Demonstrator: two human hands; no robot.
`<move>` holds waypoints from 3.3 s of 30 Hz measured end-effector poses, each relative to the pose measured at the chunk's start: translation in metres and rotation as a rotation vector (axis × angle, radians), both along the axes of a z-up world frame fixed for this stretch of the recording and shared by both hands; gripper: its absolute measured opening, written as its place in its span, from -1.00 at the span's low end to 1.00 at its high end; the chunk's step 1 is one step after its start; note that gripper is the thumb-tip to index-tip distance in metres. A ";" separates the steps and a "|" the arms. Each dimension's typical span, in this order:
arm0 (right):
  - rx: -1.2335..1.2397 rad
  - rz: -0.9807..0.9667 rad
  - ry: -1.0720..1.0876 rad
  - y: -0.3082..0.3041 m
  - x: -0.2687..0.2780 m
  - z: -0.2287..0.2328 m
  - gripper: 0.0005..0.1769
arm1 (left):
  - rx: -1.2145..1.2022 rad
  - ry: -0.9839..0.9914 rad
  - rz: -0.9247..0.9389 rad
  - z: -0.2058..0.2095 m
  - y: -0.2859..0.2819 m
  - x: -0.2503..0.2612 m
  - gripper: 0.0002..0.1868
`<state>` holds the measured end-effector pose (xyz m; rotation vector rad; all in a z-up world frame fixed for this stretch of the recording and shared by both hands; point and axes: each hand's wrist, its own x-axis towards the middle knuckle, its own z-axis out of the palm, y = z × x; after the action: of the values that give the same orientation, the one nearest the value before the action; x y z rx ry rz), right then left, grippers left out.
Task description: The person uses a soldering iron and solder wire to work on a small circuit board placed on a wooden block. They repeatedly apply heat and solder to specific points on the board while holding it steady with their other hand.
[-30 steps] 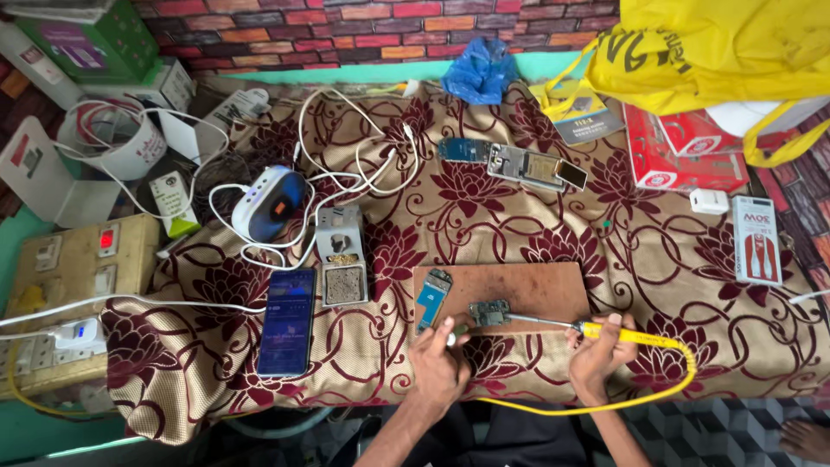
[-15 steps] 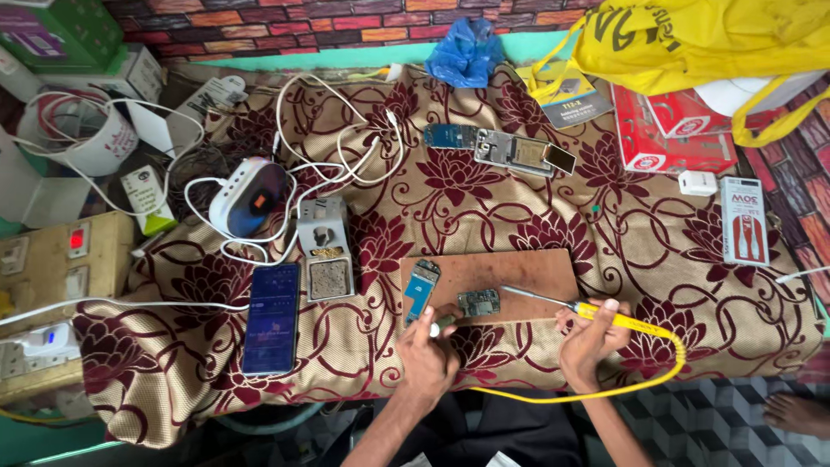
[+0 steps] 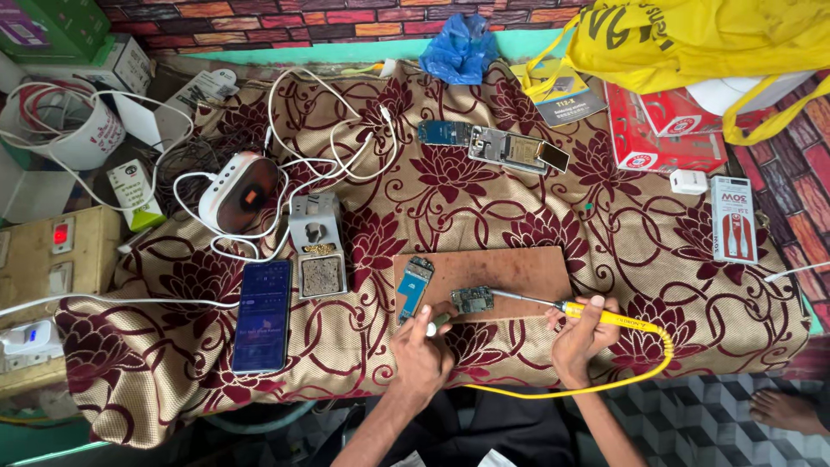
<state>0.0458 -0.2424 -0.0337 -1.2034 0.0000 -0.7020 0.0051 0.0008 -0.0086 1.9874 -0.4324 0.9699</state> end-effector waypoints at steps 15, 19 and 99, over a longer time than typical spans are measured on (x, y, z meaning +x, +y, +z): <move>-0.098 0.008 0.017 0.004 -0.005 0.010 -0.66 | 0.031 0.010 0.011 -0.005 -0.002 -0.001 0.09; -0.061 0.022 -0.010 0.003 -0.003 0.009 -0.66 | 0.007 -0.017 -0.015 -0.001 -0.001 0.000 0.12; -0.232 0.072 -0.083 0.002 -0.009 0.004 -0.72 | 0.036 0.036 -0.044 -0.001 -0.002 -0.002 -0.03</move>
<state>0.0371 -0.2402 -0.0292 -1.3881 -0.1983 -0.7017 0.0030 -0.0007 -0.0101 2.0158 -0.4741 0.9038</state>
